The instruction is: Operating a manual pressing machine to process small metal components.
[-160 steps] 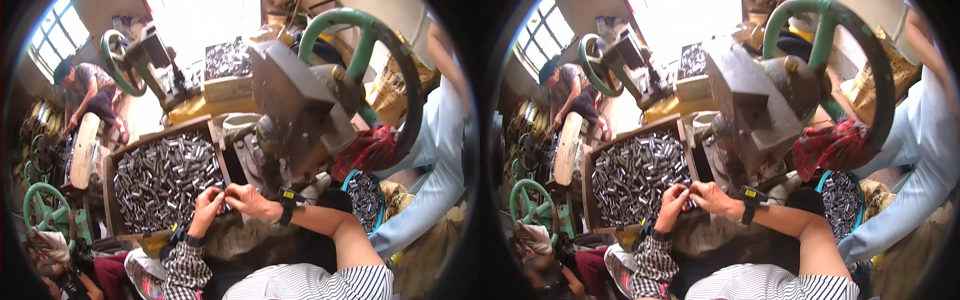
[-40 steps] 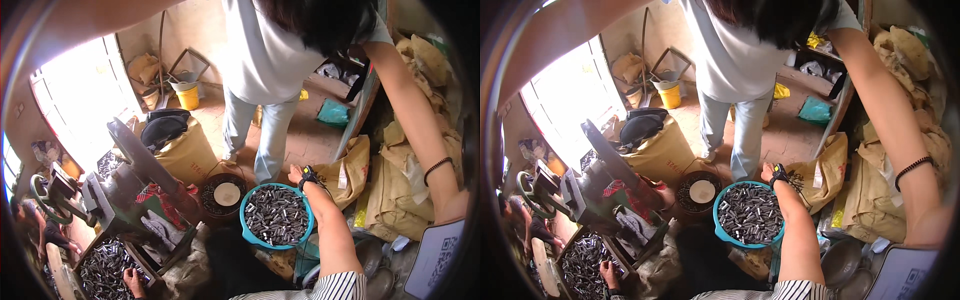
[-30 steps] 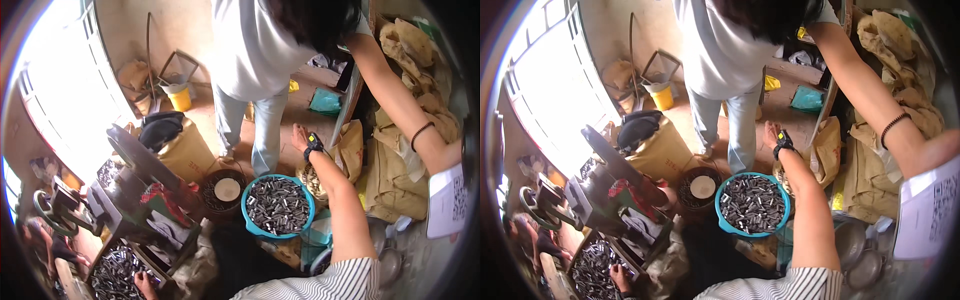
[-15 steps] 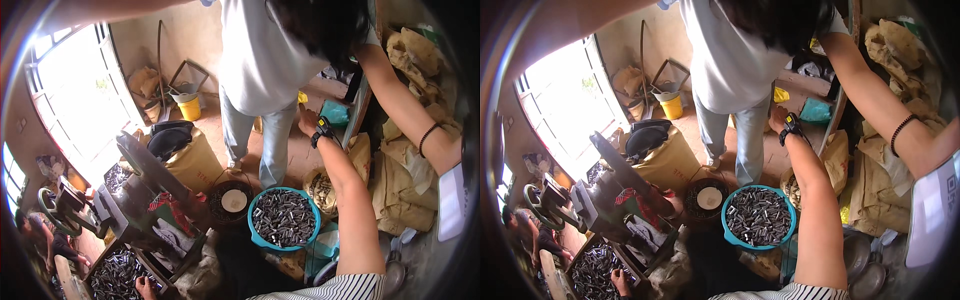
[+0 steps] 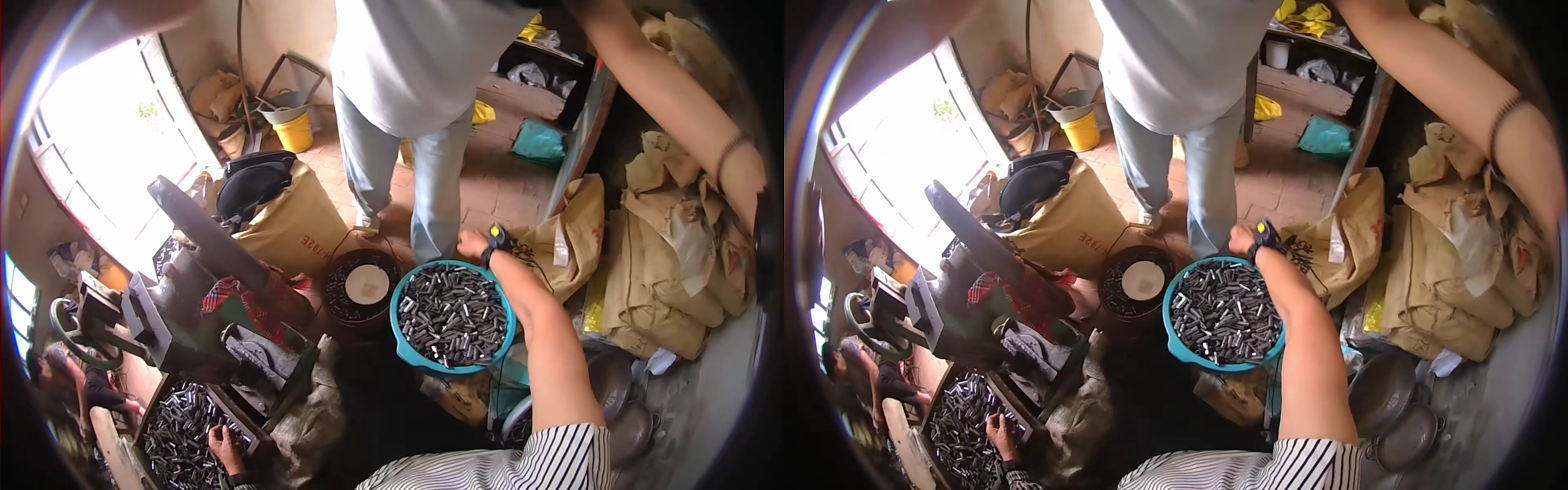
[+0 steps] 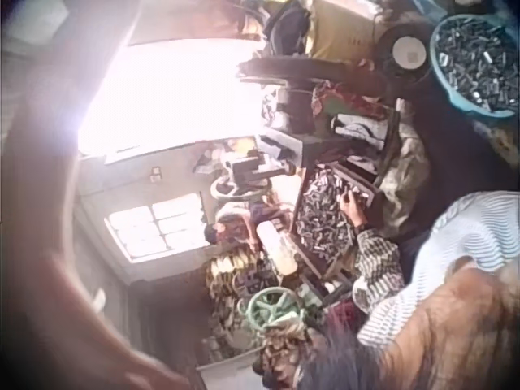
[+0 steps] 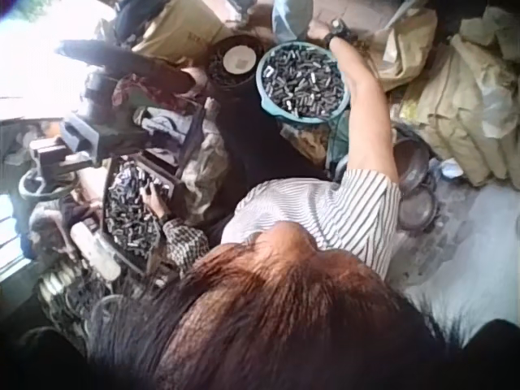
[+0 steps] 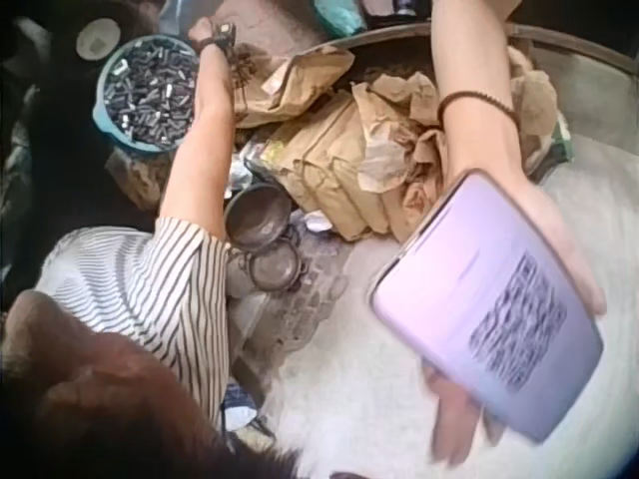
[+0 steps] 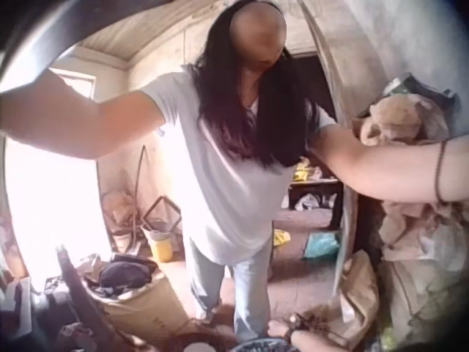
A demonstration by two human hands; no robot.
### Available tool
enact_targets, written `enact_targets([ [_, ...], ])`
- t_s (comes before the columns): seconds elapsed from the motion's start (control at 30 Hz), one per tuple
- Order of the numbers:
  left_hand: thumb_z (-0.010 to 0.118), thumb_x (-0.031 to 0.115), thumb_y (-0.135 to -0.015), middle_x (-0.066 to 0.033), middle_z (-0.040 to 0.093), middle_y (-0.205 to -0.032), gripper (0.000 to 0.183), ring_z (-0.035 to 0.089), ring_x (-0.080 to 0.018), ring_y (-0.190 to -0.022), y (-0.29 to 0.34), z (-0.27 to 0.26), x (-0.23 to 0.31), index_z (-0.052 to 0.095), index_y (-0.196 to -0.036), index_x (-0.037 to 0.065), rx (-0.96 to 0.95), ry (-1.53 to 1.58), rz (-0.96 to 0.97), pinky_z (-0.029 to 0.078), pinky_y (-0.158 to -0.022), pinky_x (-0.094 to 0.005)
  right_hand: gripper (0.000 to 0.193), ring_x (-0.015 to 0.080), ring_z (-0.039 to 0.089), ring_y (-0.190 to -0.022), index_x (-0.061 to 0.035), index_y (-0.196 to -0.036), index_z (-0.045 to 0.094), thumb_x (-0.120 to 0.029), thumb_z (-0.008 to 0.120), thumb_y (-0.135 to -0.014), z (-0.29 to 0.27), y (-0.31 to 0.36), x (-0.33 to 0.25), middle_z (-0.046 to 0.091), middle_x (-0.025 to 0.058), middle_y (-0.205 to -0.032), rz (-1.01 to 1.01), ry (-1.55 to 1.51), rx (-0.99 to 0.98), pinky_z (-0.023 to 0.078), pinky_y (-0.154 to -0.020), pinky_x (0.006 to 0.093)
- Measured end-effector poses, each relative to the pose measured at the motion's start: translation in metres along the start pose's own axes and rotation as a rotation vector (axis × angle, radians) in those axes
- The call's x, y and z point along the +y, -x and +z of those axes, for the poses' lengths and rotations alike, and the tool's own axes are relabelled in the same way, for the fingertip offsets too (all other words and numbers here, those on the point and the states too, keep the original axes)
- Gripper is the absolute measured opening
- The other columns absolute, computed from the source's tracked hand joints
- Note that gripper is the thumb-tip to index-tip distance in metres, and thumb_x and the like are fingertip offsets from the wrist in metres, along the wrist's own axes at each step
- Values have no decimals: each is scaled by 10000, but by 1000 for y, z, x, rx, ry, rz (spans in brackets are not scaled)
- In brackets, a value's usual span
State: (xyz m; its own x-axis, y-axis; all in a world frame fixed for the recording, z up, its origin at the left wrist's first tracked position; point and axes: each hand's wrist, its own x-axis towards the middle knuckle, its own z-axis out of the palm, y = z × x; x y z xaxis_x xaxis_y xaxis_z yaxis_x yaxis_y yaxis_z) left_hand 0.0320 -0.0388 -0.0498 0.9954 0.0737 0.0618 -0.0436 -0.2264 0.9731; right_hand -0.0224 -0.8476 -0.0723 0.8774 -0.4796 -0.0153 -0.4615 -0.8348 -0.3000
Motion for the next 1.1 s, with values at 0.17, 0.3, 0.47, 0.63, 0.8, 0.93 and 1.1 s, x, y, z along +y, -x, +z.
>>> enact_targets([
  [0.17, 573, 144, -904, -8, 501, -641, 132, 463, -64, -449, 5, -5, 7, 505, -892, 32, 17, -26, -27, 378, -387, -188, 199, 388, 624, -852, -17, -801, 665, -113, 550, -669, 104, 12, -13, 635, 245, -860, 29, 69, -129, 495, -767, 458],
  [0.3, 567, 144, -906, -9, 508, -640, 132, 468, -70, -443, -5, 13, -2, 505, -893, 29, -12, -43, -33, 377, -384, -195, 225, 383, 624, -871, -17, -811, 684, -118, 551, -661, 128, 16, 33, 634, 239, -894, 104, 152, -177, 497, -774, 453],
  [0.47, 562, 129, -902, -3, 486, -611, 122, 443, -69, -417, 0, -18, -9, 492, -879, 33, 33, -74, -20, 383, -369, -206, 232, 390, 607, -920, -26, -844, 663, -74, 514, -672, 113, 3, -19, 639, 225, -914, 46, -18, -99, 491, -804, 446],
  [0.63, 555, 100, -901, -1, 473, -583, 93, 435, -74, -397, 0, -16, -15, 486, -886, 41, 49, -22, -14, 368, -354, -209, 208, 375, 610, -942, 5, -854, 639, -68, 531, -691, 108, 2, -14, 628, 276, -880, 142, 68, -9, 494, -783, 467],
  [0.8, 545, 91, -906, 3, 471, -578, 81, 436, -71, -398, 2, -4, 2, 485, -873, 47, 43, -2, -84, 362, -356, -202, 257, 385, 630, -871, -15, -940, 609, -107, 553, -707, 85, -2, 11, 629, 250, -945, 255, 48, 137, 509, -743, 456],
  [0.93, 536, 85, -909, -3, 483, -572, 87, 446, -69, -401, 0, 4, 2, 483, -856, 41, 33, -14, -4, 360, -356, -202, 233, 425, 608, -802, 20, -891, 572, -86, 534, -687, 78, 25, 11, 617, 251, -874, -15, 25, 238, 493, -712, 483],
  [1.1, 589, 141, -886, -7, 488, -570, 154, 452, -74, -397, -7, -17, -25, 487, -835, 38, 34, 0, 61, 351, -353, -208, 238, 408, 569, -872, -16, -910, 546, -136, 563, -705, 60, 77, -50, 591, 235, -910, 40, -112, 344, 466, -742, 482],
])
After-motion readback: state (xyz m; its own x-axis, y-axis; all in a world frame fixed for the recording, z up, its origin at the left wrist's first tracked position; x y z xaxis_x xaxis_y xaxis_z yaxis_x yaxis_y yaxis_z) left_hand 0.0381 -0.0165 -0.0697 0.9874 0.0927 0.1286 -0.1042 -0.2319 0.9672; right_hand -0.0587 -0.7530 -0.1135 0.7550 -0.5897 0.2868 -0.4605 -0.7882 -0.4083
